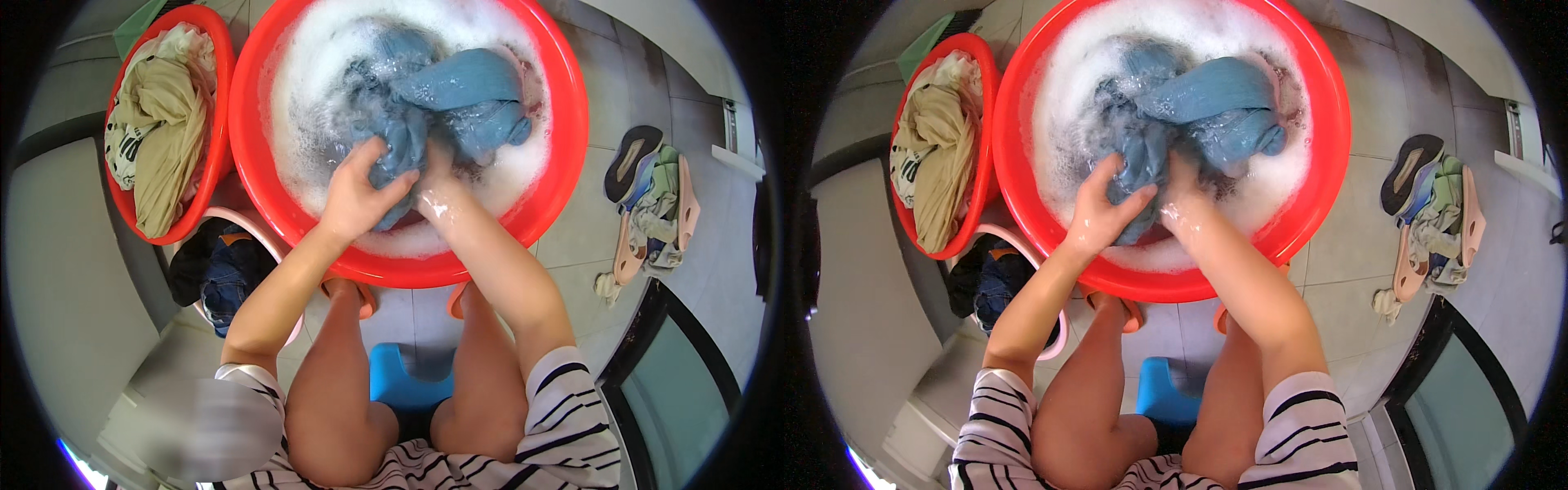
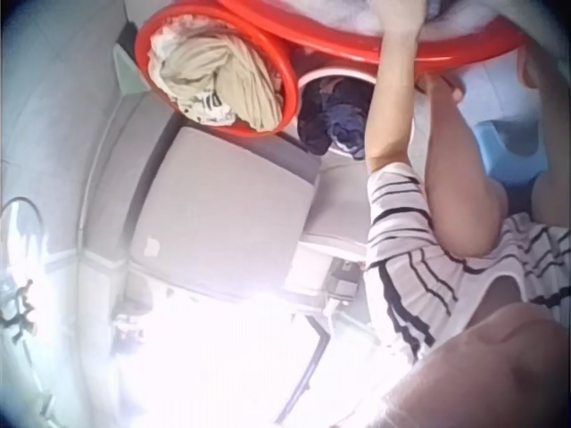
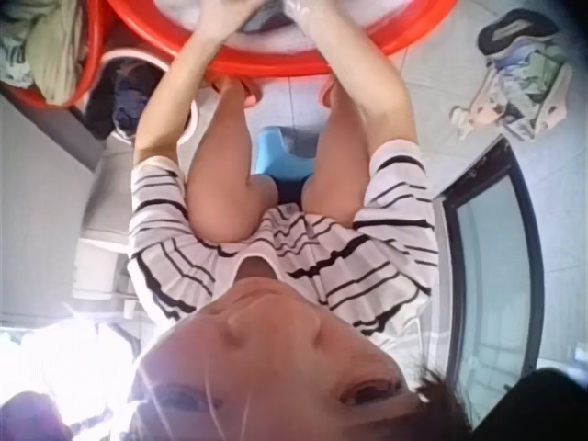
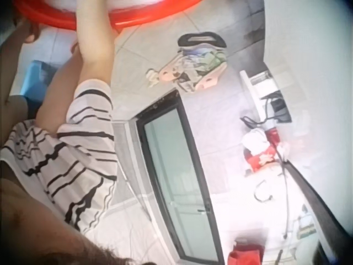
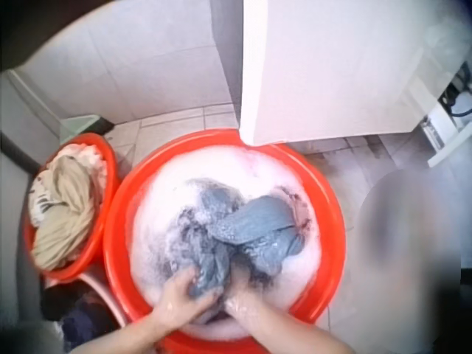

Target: The person washes a pair of blue jeans by hand in a red basin filled with soapy water, scrubbing and rinsing the fabric. After wringing out the jeans and placing them in a separate container, the person pours out the soapy water and refills the basin with fresh water from a shower hose to prepare for the next load.

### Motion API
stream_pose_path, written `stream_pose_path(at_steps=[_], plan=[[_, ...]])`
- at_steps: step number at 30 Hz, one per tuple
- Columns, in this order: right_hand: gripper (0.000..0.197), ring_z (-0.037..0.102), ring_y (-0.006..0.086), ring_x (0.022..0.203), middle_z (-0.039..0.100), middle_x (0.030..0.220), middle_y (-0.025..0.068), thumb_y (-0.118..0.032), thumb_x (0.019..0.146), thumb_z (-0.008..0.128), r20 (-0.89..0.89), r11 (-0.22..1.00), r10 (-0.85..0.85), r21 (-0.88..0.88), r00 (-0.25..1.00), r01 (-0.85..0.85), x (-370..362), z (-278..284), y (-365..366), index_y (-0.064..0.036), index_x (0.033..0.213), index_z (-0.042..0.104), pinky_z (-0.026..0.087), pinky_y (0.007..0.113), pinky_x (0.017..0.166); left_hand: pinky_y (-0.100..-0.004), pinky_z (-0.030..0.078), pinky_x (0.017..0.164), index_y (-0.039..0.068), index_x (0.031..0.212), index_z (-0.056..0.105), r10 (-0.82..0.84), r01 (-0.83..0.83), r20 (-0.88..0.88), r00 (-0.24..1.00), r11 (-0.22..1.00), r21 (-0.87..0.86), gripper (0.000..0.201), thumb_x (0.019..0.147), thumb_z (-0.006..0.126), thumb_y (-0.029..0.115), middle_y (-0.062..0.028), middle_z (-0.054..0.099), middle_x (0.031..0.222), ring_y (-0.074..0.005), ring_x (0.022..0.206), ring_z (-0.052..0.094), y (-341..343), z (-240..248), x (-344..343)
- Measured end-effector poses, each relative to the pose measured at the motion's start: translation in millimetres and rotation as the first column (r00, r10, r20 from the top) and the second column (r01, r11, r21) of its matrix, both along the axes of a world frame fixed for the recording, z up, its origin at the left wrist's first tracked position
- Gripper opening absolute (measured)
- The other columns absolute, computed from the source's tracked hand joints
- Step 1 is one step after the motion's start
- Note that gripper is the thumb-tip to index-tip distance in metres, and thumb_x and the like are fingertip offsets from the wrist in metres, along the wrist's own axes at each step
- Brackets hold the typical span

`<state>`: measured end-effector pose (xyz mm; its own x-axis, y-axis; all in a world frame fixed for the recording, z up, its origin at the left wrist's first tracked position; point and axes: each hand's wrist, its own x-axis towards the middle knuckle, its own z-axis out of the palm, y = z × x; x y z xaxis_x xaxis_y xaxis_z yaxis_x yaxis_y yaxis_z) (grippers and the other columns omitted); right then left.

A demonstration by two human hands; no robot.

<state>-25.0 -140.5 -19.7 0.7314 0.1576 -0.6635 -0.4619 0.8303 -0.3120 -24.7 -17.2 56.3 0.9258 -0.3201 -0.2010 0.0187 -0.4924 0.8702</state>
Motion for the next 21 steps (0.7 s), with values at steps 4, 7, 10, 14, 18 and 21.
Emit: stream_pose_path(at_steps=[4, 7, 10, 14, 18, 21], plan=[[0.033, 0.057, 0.0166, 0.090, 0.058, 0.101, 0.0053, -0.029, 0.092, 0.047, -0.096, 0.990, -0.142, -0.002, 0.985, 0.143, -5.0, 6.1, 18.2, -0.0018, 0.108, 0.057, 0.048, 0.030, 0.079, -0.0405, 0.045, 0.072, -0.002, 0.090, 0.056, -0.110, 0.084, 0.208, 0.972, 0.988, 0.130, 0.022, 0.078, 0.062, 0.016, -0.0223, 0.056, 0.083, -0.0410, 0.079, 0.055, 8.6, 3.7, 16.9], [0.036, 0.057, 0.0171, 0.093, 0.059, 0.106, 0.0057, -0.025, 0.089, 0.051, -0.093, 0.996, -0.090, -0.018, 0.992, 0.088, -22.7, 23.2, 20.0, -0.0006, 0.115, 0.054, 0.046, 0.031, 0.082, -0.0444, 0.048, 0.066, 0.008, 0.089, 0.060, -0.137, -0.039, 0.365, 0.921, 0.900, 0.434, 0.016, 0.079, 0.059, 0.020, -0.0147, 0.060, 0.085, -0.0359, 0.076, 0.059, 34.6, -12.5, 32.9], [0.043, 0.058, 0.0148, 0.091, 0.059, 0.111, 0.0083, -0.022, 0.088, 0.055, -0.039, 0.942, 0.184, -0.278, 0.982, -0.187, -55.1, 37.3, 7.3, -0.0004, 0.124, 0.047, 0.047, 0.028, 0.078, -0.0378, 0.047, 0.070, 0.007, 0.093, 0.062, -0.109, -0.134, 0.379, 0.919, 0.817, 0.561, 0.015, 0.080, 0.060, 0.015, -0.0125, 0.058, 0.086, -0.0336, 0.079, 0.059, 54.7, -0.9, 40.4], [0.033, 0.057, 0.0126, 0.091, 0.060, 0.105, 0.0097, -0.013, 0.088, 0.056, 0.002, 0.555, 0.699, -0.632, 0.715, -0.541, -68.6, 74.7, -66.7, -0.0027, 0.119, 0.051, 0.047, 0.029, 0.075, -0.0446, 0.036, 0.092, 0.019, 0.113, 0.061, -0.211, -0.369, 0.598, 0.773, 0.618, 0.695, 0.035, 0.079, 0.063, 0.011, -0.0147, 0.053, 0.110, -0.0327, 0.108, 0.049, 73.8, 11.3, 37.4], [0.056, 0.043, 0.0357, 0.116, 0.048, 0.125, 0.0184, -0.007, 0.078, 0.065, 0.080, -0.239, 0.598, -0.932, 0.797, 0.273, -23.8, 85.7, -96.9, -0.0082, 0.129, 0.044, 0.035, 0.043, 0.097, -0.0438, 0.027, 0.104, 0.011, 0.134, 0.042, -0.218, -0.033, 0.434, 0.874, 0.866, 0.500, 0.068, 0.073, 0.072, 0.019, -0.0174, 0.042, 0.134, -0.0329, 0.125, 0.039, 28.4, 17.8, 9.7], [0.081, 0.023, 0.0398, 0.132, 0.024, 0.145, 0.0172, -0.032, 0.070, 0.075, -0.190, -0.466, 0.654, -0.863, 0.732, 0.193, -1.8, 58.4, -99.6, -0.0185, 0.139, 0.035, 0.023, 0.053, 0.104, -0.0485, 0.027, 0.105, 0.002, 0.142, 0.019, -0.199, 0.129, 0.221, 0.955, 0.947, 0.296, 0.112, 0.058, 0.081, 0.043, -0.0244, 0.029, 0.142, -0.0388, 0.131, 0.029, -13.3, -22.5, -3.1]])
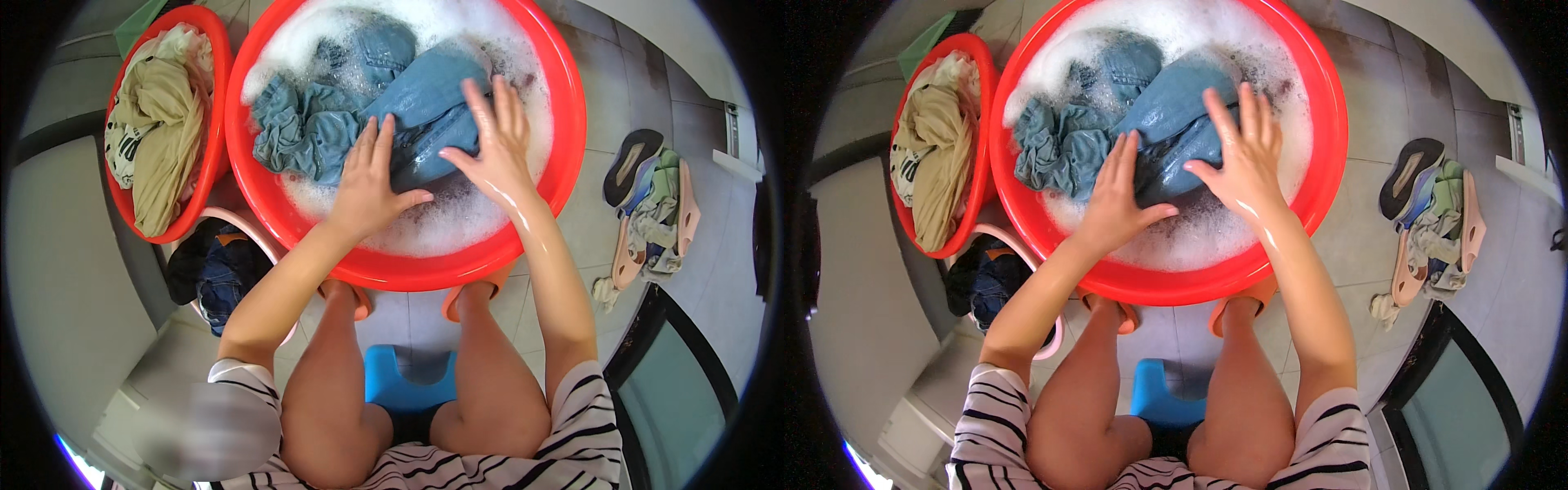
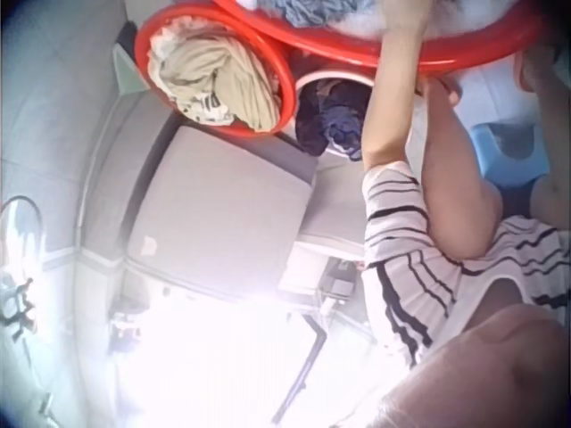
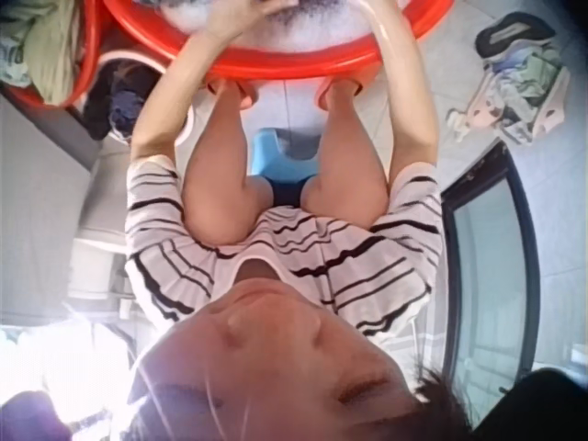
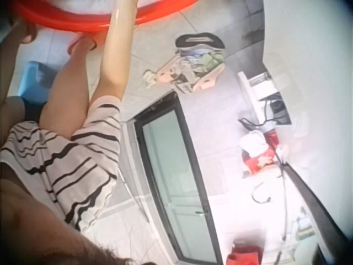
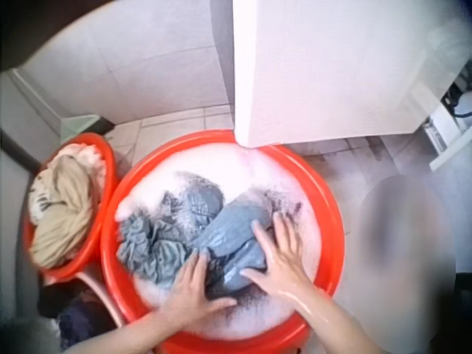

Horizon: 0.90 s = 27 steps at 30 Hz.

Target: The person washes a pair of blue jeans by hand in a red basin filled with soapy water, scrubbing and rinsing the fabric. After wringing out the jeans and placing them in a separate container, the person pours out the soapy water and refills the basin with fresh water from a shower hose to prepare for the next load.

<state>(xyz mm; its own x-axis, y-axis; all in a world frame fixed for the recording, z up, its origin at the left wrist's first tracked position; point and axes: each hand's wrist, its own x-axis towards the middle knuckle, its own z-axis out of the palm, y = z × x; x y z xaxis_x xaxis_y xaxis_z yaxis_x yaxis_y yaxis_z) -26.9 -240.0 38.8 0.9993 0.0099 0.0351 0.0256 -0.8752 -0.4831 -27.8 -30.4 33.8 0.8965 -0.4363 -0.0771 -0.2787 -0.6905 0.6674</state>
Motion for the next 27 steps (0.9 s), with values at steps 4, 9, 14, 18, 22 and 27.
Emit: stream_pose_path(at_steps=[4, 9, 14, 18, 22, 27], plan=[[0.089, 0.017, 0.0380, 0.136, 0.016, 0.149, 0.0167, -0.053, 0.066, 0.072, -0.226, 0.994, 0.037, -0.095, 0.973, -0.059, -0.7, -14.7, 9.1, -0.0250, 0.140, 0.033, 0.022, 0.057, 0.103, -0.0661, 0.022, 0.098, 0.001, 0.140, 0.018, 0.016, 0.001, -0.055, 0.998, 0.956, 0.292, 0.114, 0.056, 0.082, 0.043, -0.0232, 0.025, 0.143, -0.0383, 0.131, 0.028, -13.5, -30.3, 12.6], [0.083, 0.011, 0.0354, 0.138, 0.012, 0.150, 0.0168, -0.052, 0.073, 0.067, -0.557, 0.963, 0.094, -0.159, 0.825, -0.218, -18.7, -30.8, 30.0, -0.0161, 0.140, 0.033, 0.024, 0.054, 0.105, -0.0504, 0.026, 0.105, 0.005, 0.138, 0.025, -0.070, 0.207, -0.236, 0.969, 0.751, 0.627, 0.093, 0.063, 0.076, 0.026, -0.0208, 0.033, 0.137, -0.0366, 0.127, 0.034, 0.3, -61.6, 22.0], [0.072, 0.041, 0.0390, 0.116, 0.025, 0.131, 0.0209, -0.041, 0.078, 0.064, -0.397, 0.957, 0.168, -0.156, 0.902, -0.247, -25.7, -108.2, 42.1, -0.0170, 0.134, 0.026, 0.037, 0.046, 0.094, -0.0377, 0.025, 0.108, 0.001, 0.139, 0.027, -0.407, 0.887, -0.799, 0.441, 0.061, 0.459, 0.082, 0.075, 0.067, 0.032, -0.0188, 0.032, 0.140, -0.0292, 0.131, 0.030, -24.0, -106.1, 63.7], [0.053, 0.053, 0.0369, 0.098, 0.047, 0.106, 0.0201, -0.037, 0.077, 0.065, -0.609, 0.980, 0.155, 0.195, 0.778, -0.043, -0.2, -63.5, 50.7, -0.0093, 0.117, 0.045, 0.042, 0.045, 0.083, -0.0380, 0.024, 0.109, 0.001, 0.138, 0.029, -0.377, 0.607, -0.476, 0.794, 0.520, 0.601, 0.075, 0.076, 0.064, 0.025, -0.0200, 0.031, 0.141, -0.0324, 0.132, 0.028, -9.1, -111.9, 37.8], [0.042, 0.060, 0.0365, 0.083, 0.062, 0.086, 0.0199, -0.034, 0.075, 0.067, -0.574, 0.877, 0.322, 0.480, 0.753, -0.009, -8.2, -29.2, 47.1, -0.0020, 0.102, 0.058, 0.046, 0.044, 0.074, -0.0383, 0.023, 0.109, 0.002, 0.137, 0.032, -0.280, 0.323, -0.185, 0.942, 0.907, 0.269, 0.070, 0.077, 0.062, 0.017, -0.0211, 0.029, 0.142, -0.0356, 0.133, 0.025, 23.0, -101.7, 17.4], [0.043, 0.055, 0.0330, 0.094, 0.060, 0.094, 0.0136, -0.029, 0.072, 0.071, -0.091, 0.755, 0.204, 0.648, 0.975, -0.098, -27.9, 6.8, 37.0, -0.0076, 0.107, 0.056, 0.042, 0.043, 0.079, -0.0422, 0.026, 0.107, 0.006, 0.136, 0.035, -0.066, 0.153, -0.436, 0.898, 0.974, 0.168, 0.081, 0.063, 0.069, 0.008, -0.0217, 0.037, 0.135, -0.0347, 0.130, 0.030, 53.5, -15.1, 16.3]])
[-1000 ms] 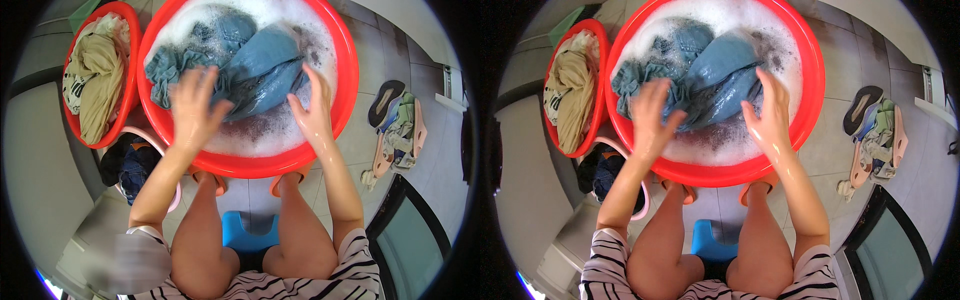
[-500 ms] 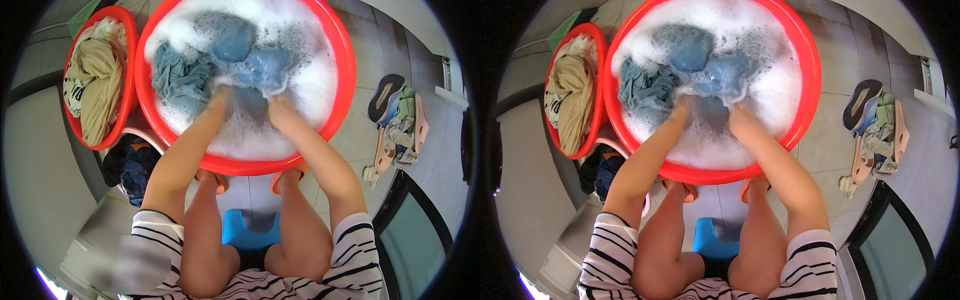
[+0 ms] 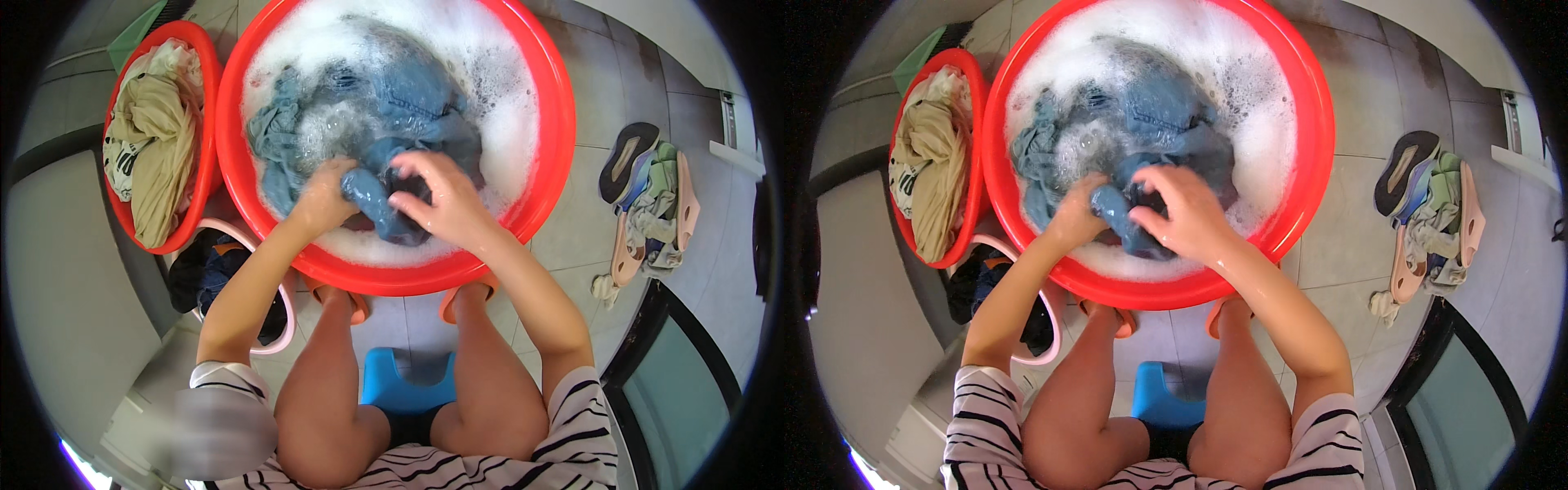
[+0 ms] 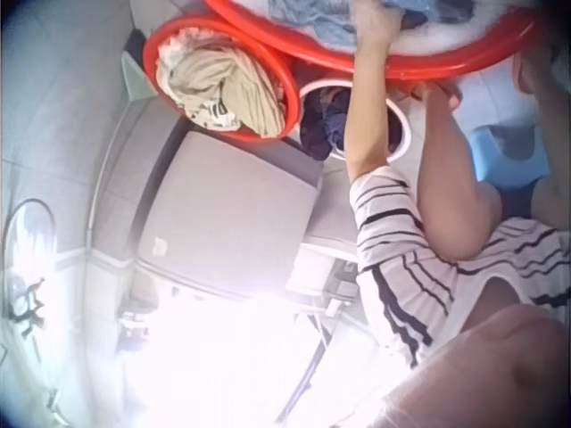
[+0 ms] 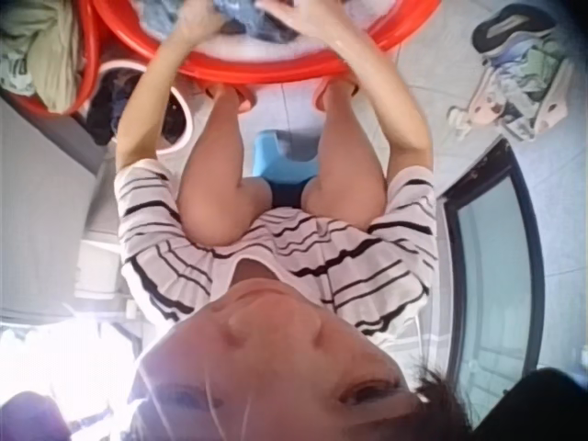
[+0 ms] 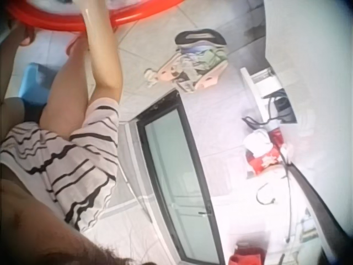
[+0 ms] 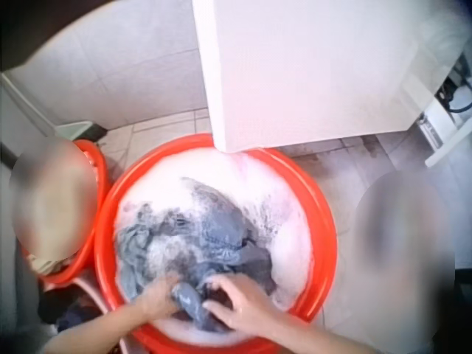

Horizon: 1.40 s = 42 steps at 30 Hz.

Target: The person washes a pair of blue jeans by hand in a red basin filled with soapy water, scrubbing and rinsing the fabric. After wringing out the jeans and placing them in a separate container, the person pours out the soapy water and refills the basin with fresh water from a shower hose to prepare for the next load.

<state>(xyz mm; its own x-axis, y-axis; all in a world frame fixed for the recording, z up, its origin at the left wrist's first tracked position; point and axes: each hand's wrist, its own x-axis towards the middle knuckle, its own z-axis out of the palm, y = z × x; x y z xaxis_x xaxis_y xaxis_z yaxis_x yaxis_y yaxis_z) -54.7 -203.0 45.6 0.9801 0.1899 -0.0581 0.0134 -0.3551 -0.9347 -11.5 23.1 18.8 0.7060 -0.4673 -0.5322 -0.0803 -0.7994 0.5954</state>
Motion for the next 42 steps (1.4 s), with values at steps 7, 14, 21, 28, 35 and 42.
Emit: stream_pose_path(at_steps=[7, 14, 21, 28, 35, 42], plan=[[0.076, 0.034, 0.0331, 0.131, 0.016, 0.150, 0.0144, -0.044, 0.069, 0.073, -0.338, 0.839, 0.032, -0.503, 0.941, -0.209, 5.7, -31.3, -28.5, -0.0172, 0.133, 0.041, 0.034, 0.052, 0.099, -0.0503, 0.027, 0.105, 0.009, 0.141, 0.028, -0.378, 0.303, 0.399, 0.835, 0.922, 0.241, 0.086, 0.062, 0.060, -0.003, -0.0187, 0.030, 0.142, -0.0361, 0.131, 0.031, -1.4, 55.6, -12.9], [0.071, 0.052, 0.0355, 0.114, 0.050, 0.128, 0.0200, -0.052, 0.081, 0.058, -0.548, 0.730, -0.272, -0.653, 0.791, -0.202, 48.1, -86.8, -18.8, -0.0075, 0.133, 0.041, 0.044, 0.043, 0.092, -0.0457, 0.033, 0.102, 0.006, 0.132, 0.038, -0.093, 0.221, -0.329, 0.940, 0.901, 0.375, 0.069, 0.074, 0.067, 0.026, -0.0227, 0.039, 0.135, -0.0358, 0.126, 0.038, -41.6, -27.8, 29.6], [0.065, 0.055, 0.0363, 0.107, 0.054, 0.122, 0.0210, -0.052, 0.084, 0.052, -0.692, 0.670, 0.018, -0.527, 0.722, -0.522, 36.5, -106.6, -14.4, -0.0069, 0.131, 0.043, 0.045, 0.042, 0.089, -0.0427, 0.034, 0.101, 0.004, 0.129, 0.043, -0.140, 0.391, -0.422, 0.896, 0.700, 0.598, 0.061, 0.075, 0.065, 0.020, -0.0235, 0.045, 0.129, -0.0356, 0.121, 0.043, -34.4, -74.9, 42.0], [0.067, 0.055, 0.0357, 0.108, 0.054, 0.123, 0.0195, -0.045, 0.084, 0.055, -0.765, 0.750, 0.022, -0.413, 0.644, -0.516, 38.5, -58.0, -24.0, -0.0058, 0.135, 0.037, 0.043, 0.041, 0.091, -0.0377, 0.034, 0.101, 0.003, 0.131, 0.041, -0.163, 0.298, -0.307, 0.938, 0.831, 0.470, 0.064, 0.073, 0.065, 0.016, -0.0240, 0.048, 0.126, -0.0354, 0.119, 0.045, -15.5, -21.7, 53.9], [0.062, 0.052, 0.0295, 0.111, 0.045, 0.131, 0.0146, -0.043, 0.085, 0.059, -0.634, 0.873, -0.295, 0.125, 0.715, 0.471, -4.4, -14.3, -23.9, -0.0090, 0.134, 0.039, 0.042, 0.039, 0.093, -0.0414, 0.037, 0.093, 0.001, 0.101, 0.052, -0.165, 0.205, 0.349, 0.923, 0.976, -0.080, 0.039, 0.064, 0.062, 0.000, -0.0194, 0.052, 0.105, -0.0392, 0.108, 0.046, -2.1, 143.3, 1.8], [0.100, 0.024, 0.0312, 0.135, 0.025, 0.147, 0.0153, -0.082, 0.076, 0.022, -0.694, 0.506, 0.595, 0.715, 0.405, 0.482, -6.8, 96.2, 1.9, -0.0092, 0.145, 0.016, 0.011, 0.058, 0.106, -0.0415, 0.045, 0.087, 0.001, 0.095, 0.053, -0.233, 0.368, 0.756, 0.612, 0.930, -0.012, 0.048, 0.049, 0.056, -0.012, -0.0151, 0.054, 0.106, -0.0363, 0.107, 0.051, 3.3, 268.4, -18.6]])
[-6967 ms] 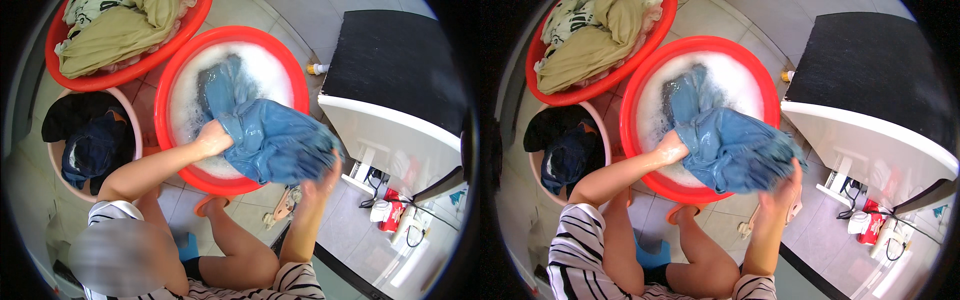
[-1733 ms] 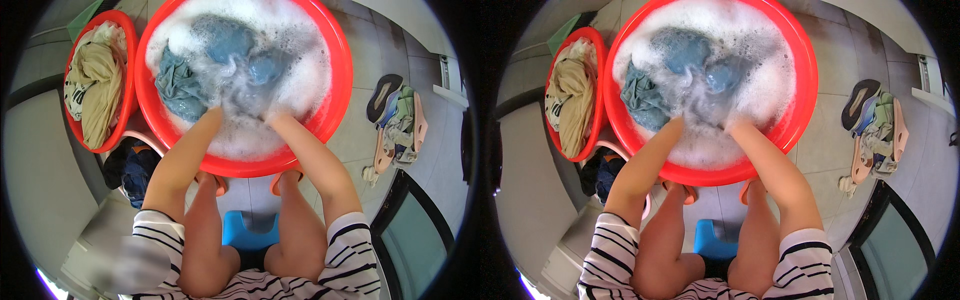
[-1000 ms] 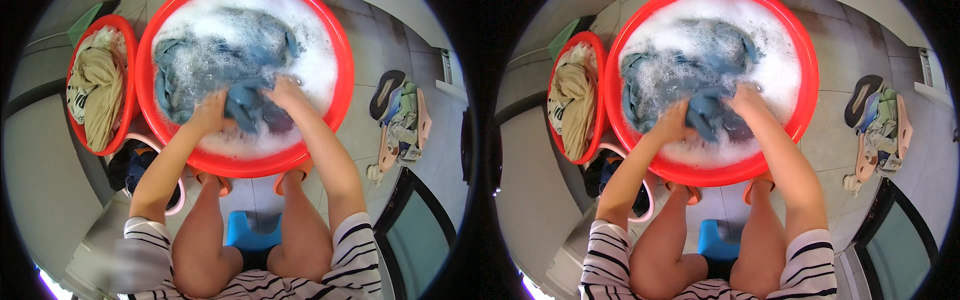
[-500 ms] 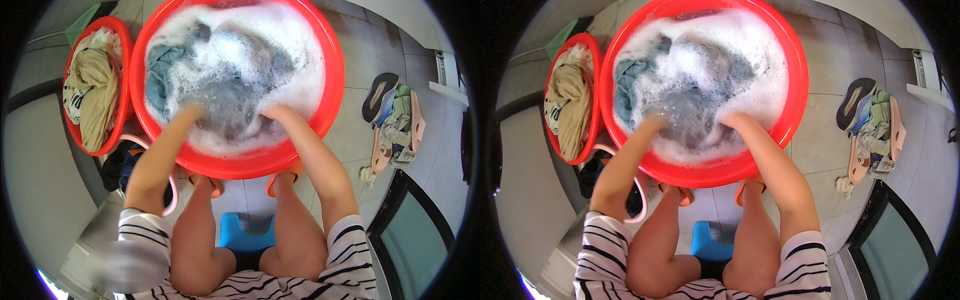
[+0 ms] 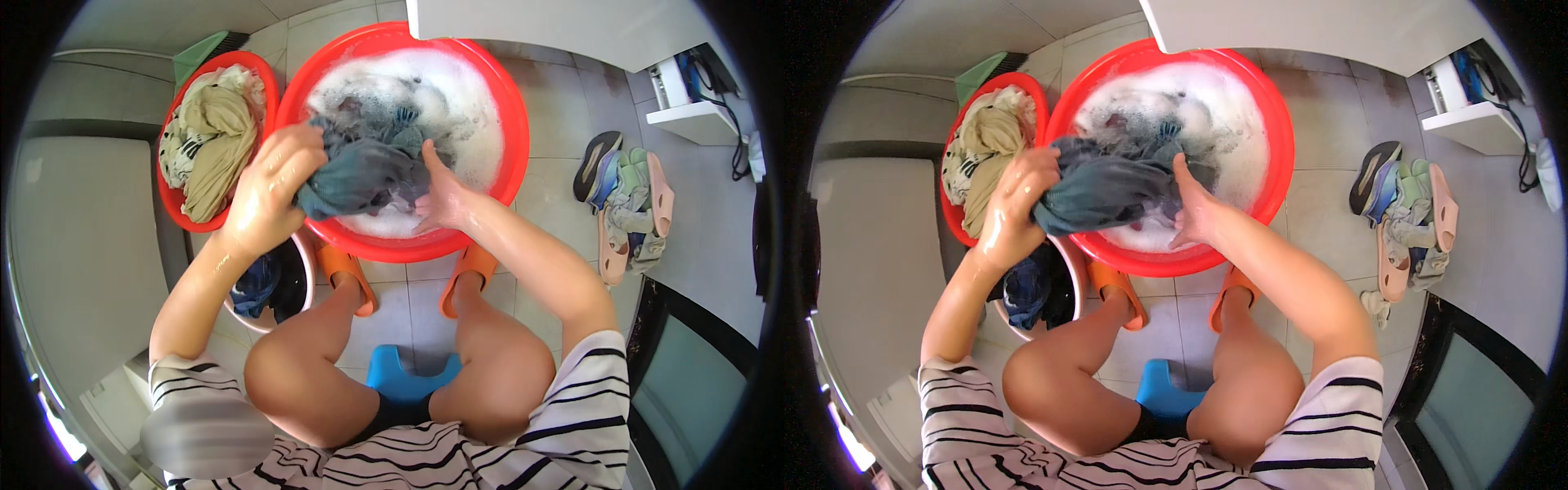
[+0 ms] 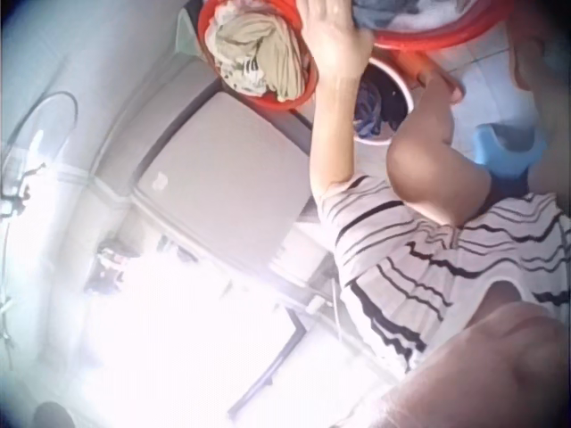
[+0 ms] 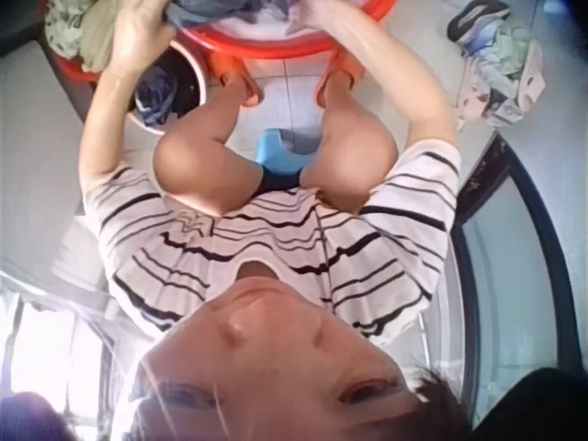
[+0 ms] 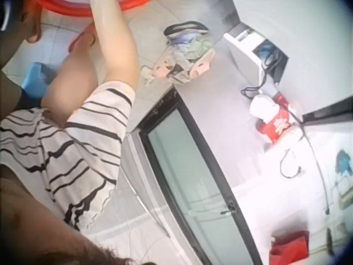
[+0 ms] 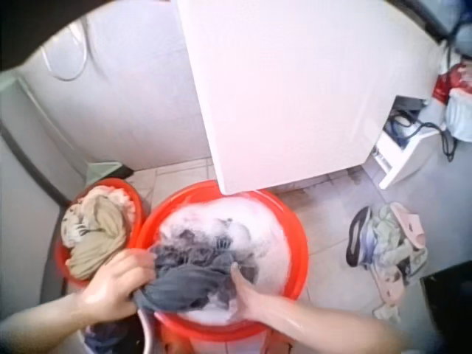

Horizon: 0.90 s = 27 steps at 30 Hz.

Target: The person washes a pair of blue jeans by hand in a red basin filled with soapy water, scrubbing and rinsing the fabric. After wringing out the jeans and placing them in a separate container, the person pours out the soapy water and refills the basin with fresh water from a shower hose to prepare for the next load.

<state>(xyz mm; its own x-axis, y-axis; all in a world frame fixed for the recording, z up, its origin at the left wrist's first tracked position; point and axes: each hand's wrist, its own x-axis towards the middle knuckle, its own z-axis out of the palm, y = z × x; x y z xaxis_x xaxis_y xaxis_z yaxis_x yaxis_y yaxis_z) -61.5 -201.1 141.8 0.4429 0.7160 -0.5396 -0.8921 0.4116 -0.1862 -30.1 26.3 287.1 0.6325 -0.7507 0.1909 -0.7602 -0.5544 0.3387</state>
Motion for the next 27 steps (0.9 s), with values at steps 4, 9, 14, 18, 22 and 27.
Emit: stream_pose_path(at_steps=[4, 9, 14, 18, 22, 27], plan=[[0.098, 0.022, 0.0317, 0.137, 0.024, 0.149, 0.0096, -0.082, 0.076, 0.014, -0.262, 0.985, -0.010, -0.170, 0.965, -0.036, 9.3, 15.0, 17.9, -0.0130, 0.146, 0.016, 0.008, 0.059, 0.107, -0.0411, 0.046, 0.083, 0.001, 0.093, 0.053, -0.008, 0.040, 0.177, 0.984, 0.983, -0.181, 0.046, 0.049, 0.056, -0.011, -0.0143, 0.055, 0.103, -0.0352, 0.103, 0.052, -17.4, 35.0, -7.4], [0.066, 0.044, 0.0247, 0.117, 0.045, 0.126, 0.0107, -0.061, 0.087, 0.029, 0.745, 0.905, -0.423, 0.321, 0.516, 0.278, -1.5, 22.3, 50.0, -0.0089, 0.126, 0.039, 0.036, 0.042, 0.098, -0.0387, 0.048, 0.078, 0.003, 0.092, 0.053, -0.053, 0.126, 0.178, 0.983, 0.895, -0.427, 0.037, 0.057, 0.064, -0.004, -0.0122, 0.055, 0.100, -0.0324, 0.098, 0.054, -52.8, 69.8, -47.7], [0.030, 0.060, 0.0194, 0.095, 0.061, 0.103, 0.0081, -0.027, 0.092, 0.041, 0.960, 0.694, 0.274, -0.155, -0.059, 0.703, -3.6, 64.3, 43.9, -0.0073, 0.111, 0.054, 0.050, 0.031, 0.083, -0.0374, 0.047, 0.081, 0.002, 0.095, 0.053, 0.125, -0.067, 0.088, 0.988, 0.872, -0.486, 0.037, 0.061, 0.069, -0.003, -0.0141, 0.056, 0.096, -0.0327, 0.095, 0.056, -53.3, 66.2, -87.5], [0.028, 0.059, 0.0241, 0.101, 0.060, 0.112, 0.0123, -0.021, 0.092, 0.044, 0.991, 0.734, 0.083, -0.133, 0.106, 0.666, 6.9, 106.0, 29.4, -0.0042, 0.111, 0.056, 0.051, 0.038, 0.085, -0.0387, 0.048, 0.078, 0.010, 0.120, 0.052, 0.466, -0.400, -0.017, 0.885, 0.741, -0.539, 0.055, 0.067, 0.069, 0.009, -0.0137, 0.058, 0.102, -0.0346, 0.093, 0.057, -24.8, 64.3, -74.2], [0.033, 0.059, 0.0299, 0.099, 0.060, 0.112, 0.0140, -0.028, 0.092, 0.044, 0.131, 0.821, -0.569, 0.035, 0.812, 0.570, 26.0, 125.8, 27.6, -0.0028, 0.106, 0.059, 0.047, 0.049, 0.088, -0.0334, 0.048, 0.080, 0.007, 0.115, 0.057, 0.503, -0.579, -0.292, 0.813, 0.649, -0.494, 0.047, 0.069, 0.057, 0.001, -0.0154, 0.061, 0.100, -0.0304, 0.094, 0.060, 28.9, 8.1, -38.0], [0.029, 0.058, 0.0284, 0.100, 0.061, 0.107, 0.0132, -0.027, 0.086, 0.050, 0.227, 0.767, -0.569, -0.200, 0.790, 0.610, 21.1, 155.0, 26.3, -0.0042, 0.101, 0.059, 0.044, 0.051, 0.090, -0.0306, 0.049, 0.082, 0.002, 0.107, 0.061, -0.036, -0.875, -0.972, 0.234, 0.429, -0.226, 0.029, 0.085, 0.051, 0.018, -0.0078, 0.065, 0.099, -0.0186, 0.091, 0.061, 23.9, -44.4, -18.1]])
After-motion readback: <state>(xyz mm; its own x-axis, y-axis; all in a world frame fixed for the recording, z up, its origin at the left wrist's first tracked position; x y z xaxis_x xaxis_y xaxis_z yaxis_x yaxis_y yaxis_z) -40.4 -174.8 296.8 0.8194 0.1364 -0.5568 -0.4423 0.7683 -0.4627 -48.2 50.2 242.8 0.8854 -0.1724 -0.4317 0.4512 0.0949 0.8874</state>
